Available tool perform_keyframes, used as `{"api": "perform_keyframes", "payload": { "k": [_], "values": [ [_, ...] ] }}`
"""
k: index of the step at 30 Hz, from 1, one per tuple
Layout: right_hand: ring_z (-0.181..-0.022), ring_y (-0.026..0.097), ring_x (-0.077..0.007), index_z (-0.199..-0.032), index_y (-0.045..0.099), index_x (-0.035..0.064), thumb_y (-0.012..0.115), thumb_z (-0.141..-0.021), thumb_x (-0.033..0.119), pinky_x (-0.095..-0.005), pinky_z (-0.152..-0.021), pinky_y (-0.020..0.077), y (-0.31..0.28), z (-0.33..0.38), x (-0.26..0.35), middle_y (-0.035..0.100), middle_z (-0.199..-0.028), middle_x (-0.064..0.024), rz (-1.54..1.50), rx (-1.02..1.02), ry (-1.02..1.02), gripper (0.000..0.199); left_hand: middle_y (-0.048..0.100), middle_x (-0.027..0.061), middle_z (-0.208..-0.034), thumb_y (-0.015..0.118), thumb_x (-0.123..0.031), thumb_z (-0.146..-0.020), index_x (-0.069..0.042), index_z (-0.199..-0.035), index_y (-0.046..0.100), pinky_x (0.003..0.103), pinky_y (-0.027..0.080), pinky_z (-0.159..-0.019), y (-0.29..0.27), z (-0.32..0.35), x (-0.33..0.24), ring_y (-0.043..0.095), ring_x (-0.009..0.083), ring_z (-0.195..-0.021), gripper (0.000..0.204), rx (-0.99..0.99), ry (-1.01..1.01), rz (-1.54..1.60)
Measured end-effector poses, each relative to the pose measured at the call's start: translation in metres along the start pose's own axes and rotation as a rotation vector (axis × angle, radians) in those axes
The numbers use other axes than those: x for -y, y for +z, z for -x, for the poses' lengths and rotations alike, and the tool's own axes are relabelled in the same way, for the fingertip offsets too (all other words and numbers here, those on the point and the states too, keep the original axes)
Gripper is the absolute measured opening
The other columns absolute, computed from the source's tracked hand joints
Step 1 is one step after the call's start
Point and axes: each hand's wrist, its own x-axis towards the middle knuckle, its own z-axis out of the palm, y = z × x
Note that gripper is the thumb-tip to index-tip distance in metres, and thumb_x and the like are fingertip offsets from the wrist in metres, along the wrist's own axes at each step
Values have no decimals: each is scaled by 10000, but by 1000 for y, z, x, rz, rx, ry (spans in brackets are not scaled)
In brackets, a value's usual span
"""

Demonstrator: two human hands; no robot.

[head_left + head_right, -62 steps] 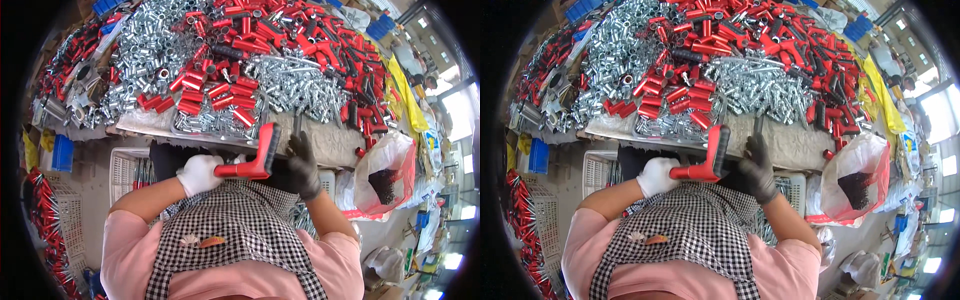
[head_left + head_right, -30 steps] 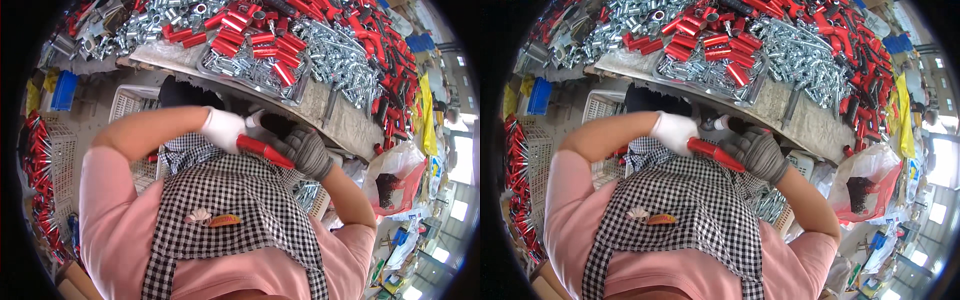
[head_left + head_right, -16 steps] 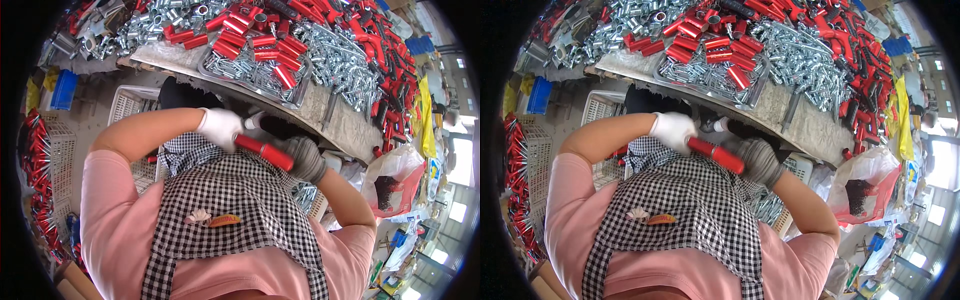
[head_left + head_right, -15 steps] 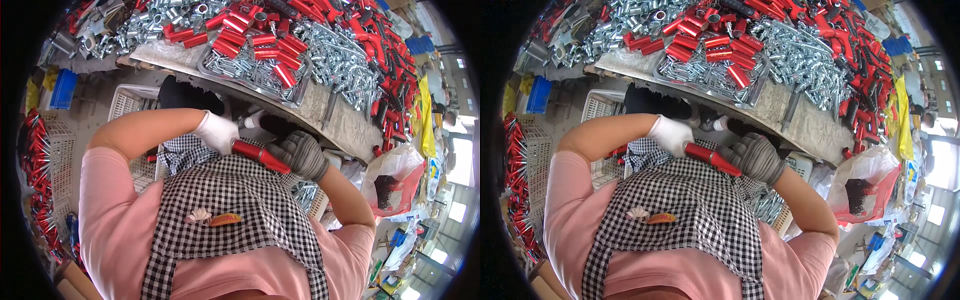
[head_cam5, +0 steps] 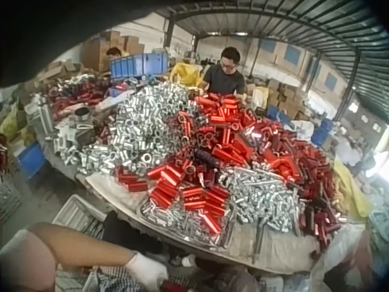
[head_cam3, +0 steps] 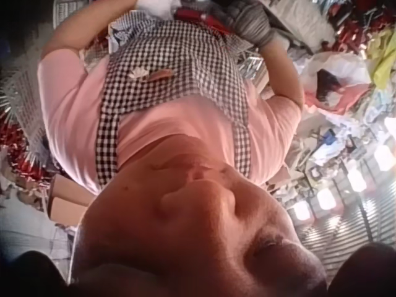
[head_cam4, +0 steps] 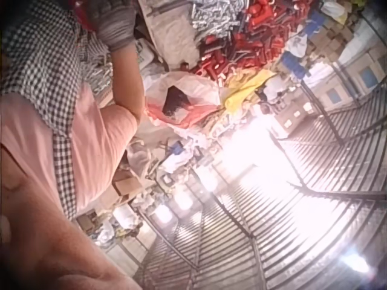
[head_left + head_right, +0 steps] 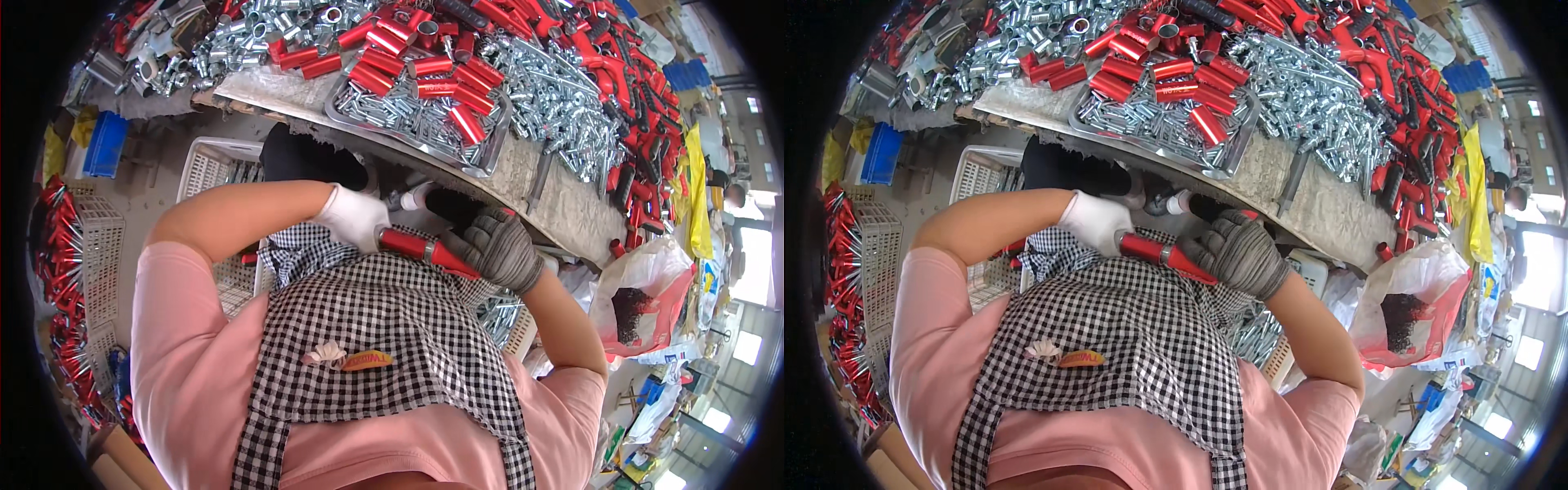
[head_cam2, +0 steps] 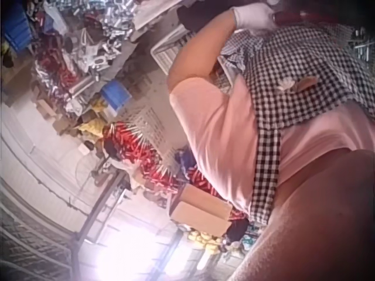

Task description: Assembling hand tools by manually attaching red handles to silver metal components at a factory workstation.

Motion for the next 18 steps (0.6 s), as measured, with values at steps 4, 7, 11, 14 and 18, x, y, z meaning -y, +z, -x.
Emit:
{"api": "perform_keyframes", "payload": {
  "k": [4,7,11,14,18],
  "values": [
    [-711,623,-276,-1103,675,75,740,-638,138,-385,-782,553,3,4,0,619,-794,-50,63,-92,-48,474,627,125,-645,682,-234,-758,-17,-767,650,373,498,-607,-1,6,-7,605,231,-577,219,-4,-30,136],
    [-815,662,-226,-1159,649,52,784,-739,154,-353,-823,544,4,12,9,681,-941,-58,-468,-127,505,453,634,144,-663,715,-259,-753,-36,-727,622,390,489,-599,-10,6,-16,623,299,-599,243,-311,95,-10],
    [-891,674,-214,-1253,568,-33,765,-770,138,-336,-829,544,-46,1,19,697,-1017,-100,-1548,-195,1108,549,632,148,-681,773,-294,-738,-74,-728,636,416,502,-602,-2,1,-27,633,374,-669,260,-725,145,-141],
    [-707,671,-248,-1284,535,-50,756,-723,166,-380,-678,563,-68,21,14,688,-886,-142,-1759,-286,1144,641,614,153,-638,783,-296,-753,-71,-710,630,408,503,-547,7,-12,-25,638,337,-600,275,-1173,319,-126],
    [-660,658,-209,-1283,510,-70,757,-722,101,-329,-603,529,-104,25,30,680,-815,-145,-1660,-563,1122,636,616,138,-652,818,-225,-743,-49,-789,672,366,497,-563,8,-12,-36,621,308,-574,233,-1295,292,149]
  ]
}}
